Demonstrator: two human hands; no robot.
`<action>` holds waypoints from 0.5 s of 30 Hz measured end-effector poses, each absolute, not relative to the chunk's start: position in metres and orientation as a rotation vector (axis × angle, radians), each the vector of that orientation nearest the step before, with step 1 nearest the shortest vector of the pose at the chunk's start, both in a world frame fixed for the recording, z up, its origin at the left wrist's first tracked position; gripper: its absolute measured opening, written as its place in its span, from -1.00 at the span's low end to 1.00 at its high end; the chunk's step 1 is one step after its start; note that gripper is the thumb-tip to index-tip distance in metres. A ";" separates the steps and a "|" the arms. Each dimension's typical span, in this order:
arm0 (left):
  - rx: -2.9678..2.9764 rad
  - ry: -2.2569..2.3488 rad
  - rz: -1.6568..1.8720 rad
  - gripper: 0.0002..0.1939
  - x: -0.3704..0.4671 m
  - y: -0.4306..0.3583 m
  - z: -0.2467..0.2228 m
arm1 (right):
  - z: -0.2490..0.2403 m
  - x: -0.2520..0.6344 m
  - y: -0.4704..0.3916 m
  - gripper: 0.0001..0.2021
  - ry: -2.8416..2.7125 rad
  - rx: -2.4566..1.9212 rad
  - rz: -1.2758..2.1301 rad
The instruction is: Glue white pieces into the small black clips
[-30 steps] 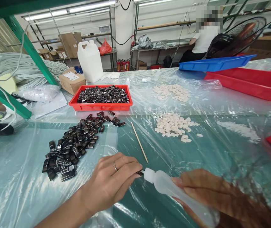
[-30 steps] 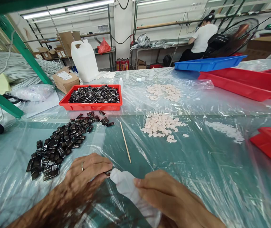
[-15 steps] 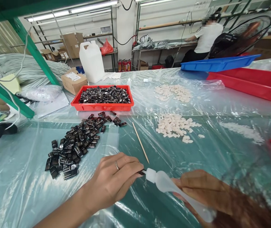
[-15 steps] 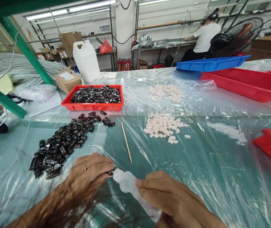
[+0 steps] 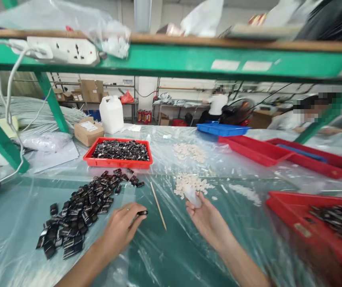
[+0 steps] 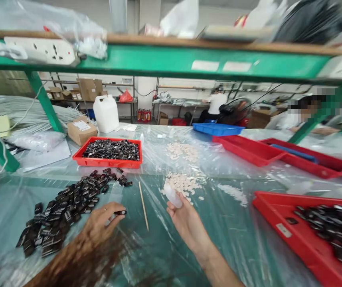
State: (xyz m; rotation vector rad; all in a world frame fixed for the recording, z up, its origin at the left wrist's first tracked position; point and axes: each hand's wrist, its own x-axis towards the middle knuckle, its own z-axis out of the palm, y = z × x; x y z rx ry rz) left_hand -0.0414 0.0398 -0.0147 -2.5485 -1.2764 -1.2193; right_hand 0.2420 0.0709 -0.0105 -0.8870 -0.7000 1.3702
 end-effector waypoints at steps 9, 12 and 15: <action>-2.452 -1.206 -1.306 -0.92 -0.048 0.054 -0.022 | -0.013 0.259 0.084 -0.70 -0.695 -0.793 1.177; -2.424 -1.196 -1.318 -0.87 -0.048 0.053 -0.021 | -0.013 0.257 0.082 -0.67 -0.706 -0.799 1.167; -2.398 -1.229 -1.307 -0.87 -0.048 0.052 -0.021 | -0.010 0.251 0.080 -0.59 -0.709 -0.818 1.141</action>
